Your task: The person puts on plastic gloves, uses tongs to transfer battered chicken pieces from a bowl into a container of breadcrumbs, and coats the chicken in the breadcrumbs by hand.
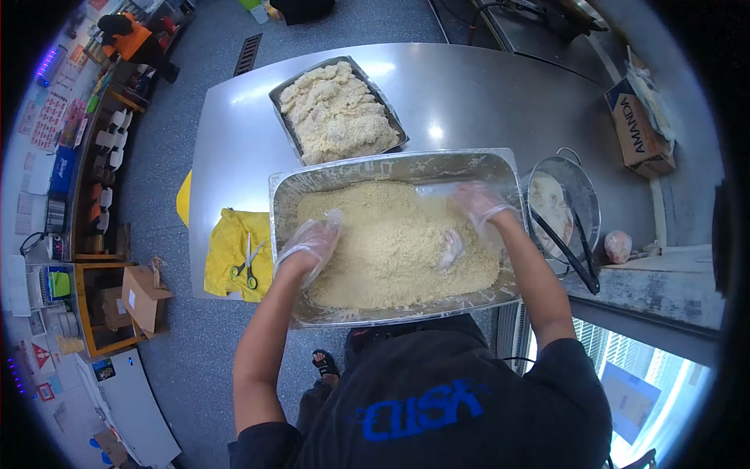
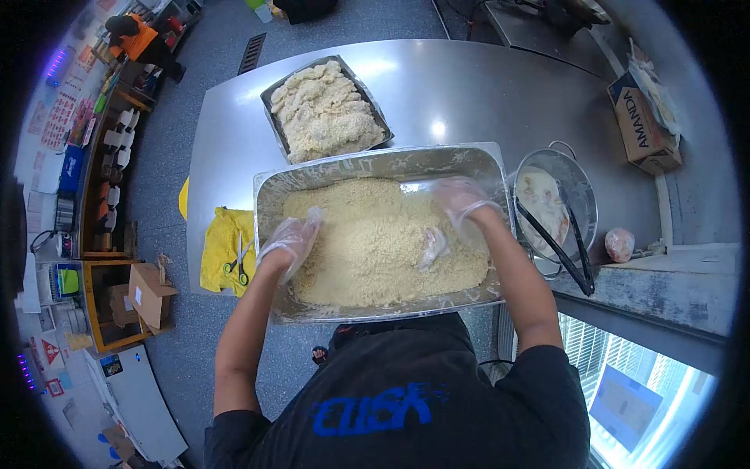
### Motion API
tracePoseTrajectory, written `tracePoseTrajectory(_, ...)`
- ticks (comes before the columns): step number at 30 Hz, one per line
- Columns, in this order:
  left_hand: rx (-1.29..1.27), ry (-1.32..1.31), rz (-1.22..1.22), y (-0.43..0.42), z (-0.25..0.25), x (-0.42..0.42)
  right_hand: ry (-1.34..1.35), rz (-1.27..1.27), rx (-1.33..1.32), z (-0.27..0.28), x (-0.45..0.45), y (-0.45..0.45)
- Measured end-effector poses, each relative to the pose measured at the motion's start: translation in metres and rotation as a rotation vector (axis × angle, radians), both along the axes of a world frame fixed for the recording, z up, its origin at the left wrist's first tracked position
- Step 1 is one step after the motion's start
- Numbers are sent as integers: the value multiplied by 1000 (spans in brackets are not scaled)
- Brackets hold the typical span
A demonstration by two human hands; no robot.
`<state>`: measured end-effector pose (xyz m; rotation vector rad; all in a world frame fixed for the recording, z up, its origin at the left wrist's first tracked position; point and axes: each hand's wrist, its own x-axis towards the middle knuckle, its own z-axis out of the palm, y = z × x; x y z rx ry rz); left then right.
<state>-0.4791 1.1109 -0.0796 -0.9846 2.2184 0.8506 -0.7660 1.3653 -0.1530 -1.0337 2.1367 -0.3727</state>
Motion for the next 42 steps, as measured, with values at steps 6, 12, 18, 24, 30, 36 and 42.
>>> tracePoseTrajectory(6, 91, 215, 403, 15, -32, -47, -261, -689, 46, -49, -15, -6)
tracePoseTrajectory(12, 499, 558, 525, 52, -98, -100, -704, -461, -18, -36, 21, -92)
tracePoseTrajectory(18, 632, 488, 255, 74, -24, -81, -648, -147, -9, -1, 12, -28)
tracePoseTrajectory(24, 168, 644, -243, 45, -39, -56, -48, -158, -87, 17, 29, 88)
tracePoseTrajectory(30, -29, 173, -211, 30, -92, -71, 93, -212, 314, -22, 90, 121)
tracePoseTrajectory(36, 146, 132, -89, 64, -61, -100, -472, -1090, 49, -27, 101, 96)
tracePoseTrajectory(42, 338, 271, 216, 96, -67, -112, -1140, -1263, -430, -43, 86, 57)
